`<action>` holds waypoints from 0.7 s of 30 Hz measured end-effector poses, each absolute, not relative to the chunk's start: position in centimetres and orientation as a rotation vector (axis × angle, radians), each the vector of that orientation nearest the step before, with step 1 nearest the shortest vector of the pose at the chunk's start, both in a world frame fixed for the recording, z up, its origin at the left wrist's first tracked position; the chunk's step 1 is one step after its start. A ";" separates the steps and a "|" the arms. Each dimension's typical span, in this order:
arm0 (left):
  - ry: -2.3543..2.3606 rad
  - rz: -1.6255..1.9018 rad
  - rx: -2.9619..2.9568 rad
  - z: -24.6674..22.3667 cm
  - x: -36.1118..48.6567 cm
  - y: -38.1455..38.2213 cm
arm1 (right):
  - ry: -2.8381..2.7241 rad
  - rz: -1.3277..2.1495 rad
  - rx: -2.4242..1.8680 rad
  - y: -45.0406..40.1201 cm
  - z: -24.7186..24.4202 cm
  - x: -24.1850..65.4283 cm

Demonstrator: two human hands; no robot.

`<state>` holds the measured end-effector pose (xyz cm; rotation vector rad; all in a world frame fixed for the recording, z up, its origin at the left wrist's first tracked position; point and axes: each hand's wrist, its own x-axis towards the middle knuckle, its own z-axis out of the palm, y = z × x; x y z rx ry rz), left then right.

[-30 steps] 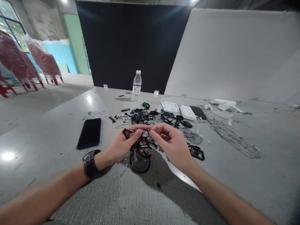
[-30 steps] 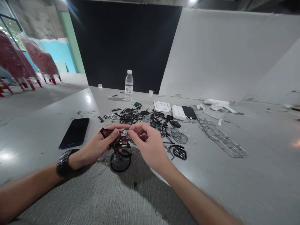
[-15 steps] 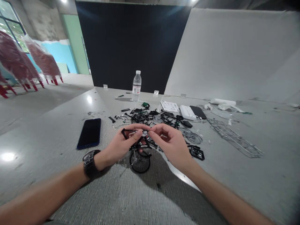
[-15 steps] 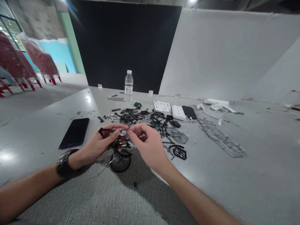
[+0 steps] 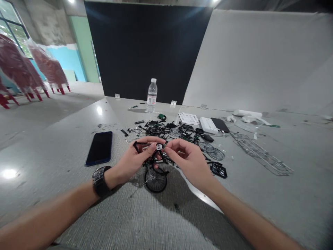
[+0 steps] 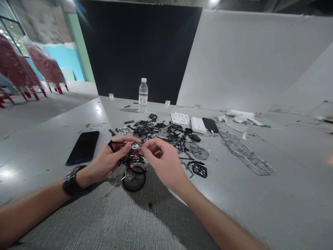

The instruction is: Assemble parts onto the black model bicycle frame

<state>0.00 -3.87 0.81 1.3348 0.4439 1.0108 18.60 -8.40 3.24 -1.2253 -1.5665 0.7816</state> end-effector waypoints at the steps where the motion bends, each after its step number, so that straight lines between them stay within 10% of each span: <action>1: 0.443 1.011 1.331 0.8 0.0 -3.9 | -1.571 0.780 -1.227 -8.4 3.2 18.6; 21: 0.455 1.039 1.295 1.0 0.1 -3.8 | -1.616 0.814 -1.241 -8.3 3.4 18.5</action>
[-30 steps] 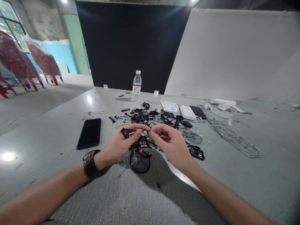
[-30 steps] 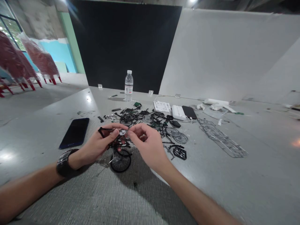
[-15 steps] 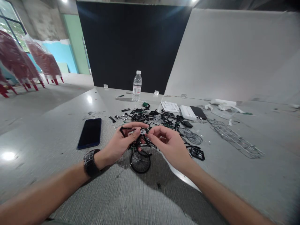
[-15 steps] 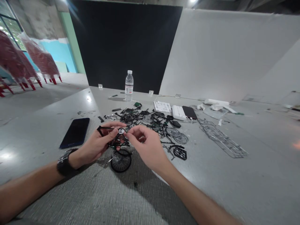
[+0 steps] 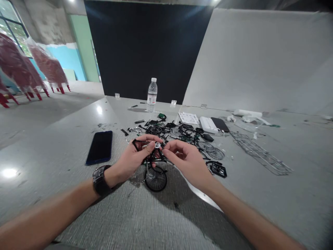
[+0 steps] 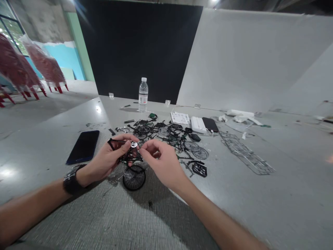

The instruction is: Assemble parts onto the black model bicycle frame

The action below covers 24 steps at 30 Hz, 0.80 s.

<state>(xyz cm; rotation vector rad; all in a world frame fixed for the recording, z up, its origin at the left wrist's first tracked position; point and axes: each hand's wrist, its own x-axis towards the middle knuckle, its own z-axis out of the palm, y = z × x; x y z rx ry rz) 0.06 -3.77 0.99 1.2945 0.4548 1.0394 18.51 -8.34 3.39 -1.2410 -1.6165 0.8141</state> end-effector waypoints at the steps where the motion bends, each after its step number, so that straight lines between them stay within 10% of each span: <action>1: 0.458 1.045 1.299 1.1 0.1 -3.8 | -1.622 0.830 -1.240 -8.3 3.4 18.5; 24: 0.692 1.212 1.167 2.2 -0.3 -3.0 | -2.097 0.478 -1.367 -8.5 3.4 19.6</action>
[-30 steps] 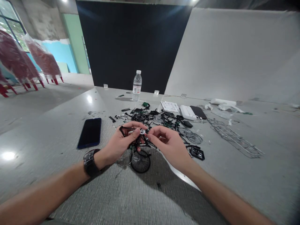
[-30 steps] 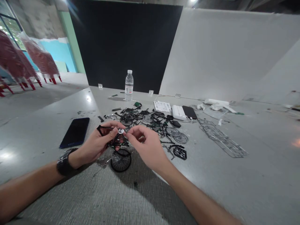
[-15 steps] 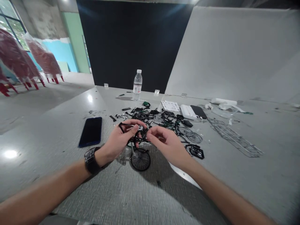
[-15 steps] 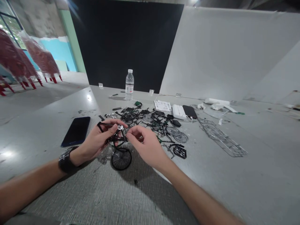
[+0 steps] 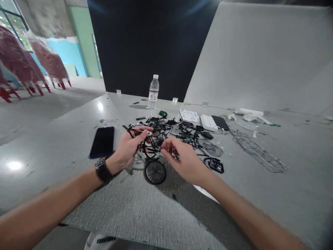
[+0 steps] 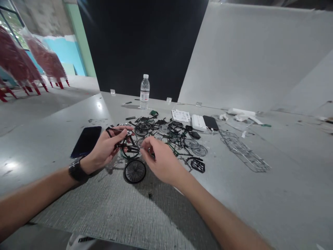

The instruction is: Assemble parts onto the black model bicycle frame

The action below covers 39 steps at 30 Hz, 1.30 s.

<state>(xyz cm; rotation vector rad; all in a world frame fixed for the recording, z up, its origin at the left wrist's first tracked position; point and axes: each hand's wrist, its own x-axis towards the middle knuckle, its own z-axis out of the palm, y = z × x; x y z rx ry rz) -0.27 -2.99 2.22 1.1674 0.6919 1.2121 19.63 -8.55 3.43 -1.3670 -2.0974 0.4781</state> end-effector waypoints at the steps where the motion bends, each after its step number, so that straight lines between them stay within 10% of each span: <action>1: 0.710 1.253 1.151 2.2 -0.3 -2.9 | -2.167 0.478 -1.361 -8.7 3.5 19.7; 39: 0.822 1.322 1.006 2.1 -0.6 -2.4 | -2.583 0.163 -1.281 -7.5 2.8 21.4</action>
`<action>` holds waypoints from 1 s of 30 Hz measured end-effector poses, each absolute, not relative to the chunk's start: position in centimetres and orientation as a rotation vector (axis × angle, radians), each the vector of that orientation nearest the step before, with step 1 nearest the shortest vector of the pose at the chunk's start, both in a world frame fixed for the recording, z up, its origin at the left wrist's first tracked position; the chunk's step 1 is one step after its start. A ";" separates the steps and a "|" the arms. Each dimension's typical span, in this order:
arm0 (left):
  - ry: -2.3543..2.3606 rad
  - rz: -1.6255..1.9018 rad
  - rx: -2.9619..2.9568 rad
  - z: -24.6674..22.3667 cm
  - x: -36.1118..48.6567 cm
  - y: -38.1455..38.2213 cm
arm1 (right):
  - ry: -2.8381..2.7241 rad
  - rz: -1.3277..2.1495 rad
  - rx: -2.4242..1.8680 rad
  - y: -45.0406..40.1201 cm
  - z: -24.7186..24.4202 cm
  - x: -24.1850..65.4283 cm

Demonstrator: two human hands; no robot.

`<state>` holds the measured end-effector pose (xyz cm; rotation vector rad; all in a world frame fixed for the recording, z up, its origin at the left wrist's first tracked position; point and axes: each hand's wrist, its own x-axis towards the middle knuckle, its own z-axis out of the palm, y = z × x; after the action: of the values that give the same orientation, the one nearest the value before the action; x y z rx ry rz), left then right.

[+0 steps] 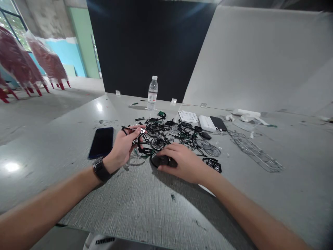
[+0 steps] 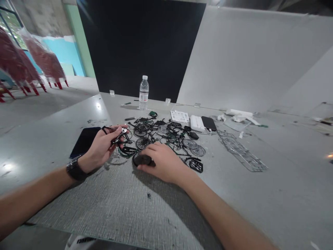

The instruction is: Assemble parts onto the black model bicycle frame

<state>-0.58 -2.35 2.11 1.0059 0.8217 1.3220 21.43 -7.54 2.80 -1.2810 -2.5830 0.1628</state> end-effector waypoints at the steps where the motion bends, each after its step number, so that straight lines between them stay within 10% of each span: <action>1: 0.824 1.315 0.999 2.1 -0.6 -2.3 | -2.543 0.124 -1.292 -7.4 2.6 21.5; 30: 0.870 1.341 1.038 2.5 -0.9 -2.1 | -2.580 -0.178 -1.525 -3.0 2.8 22.2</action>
<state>-0.92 -2.14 2.49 1.0378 0.8697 1.3411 22.18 -2.96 2.78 -1.5249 -2.5805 -0.1784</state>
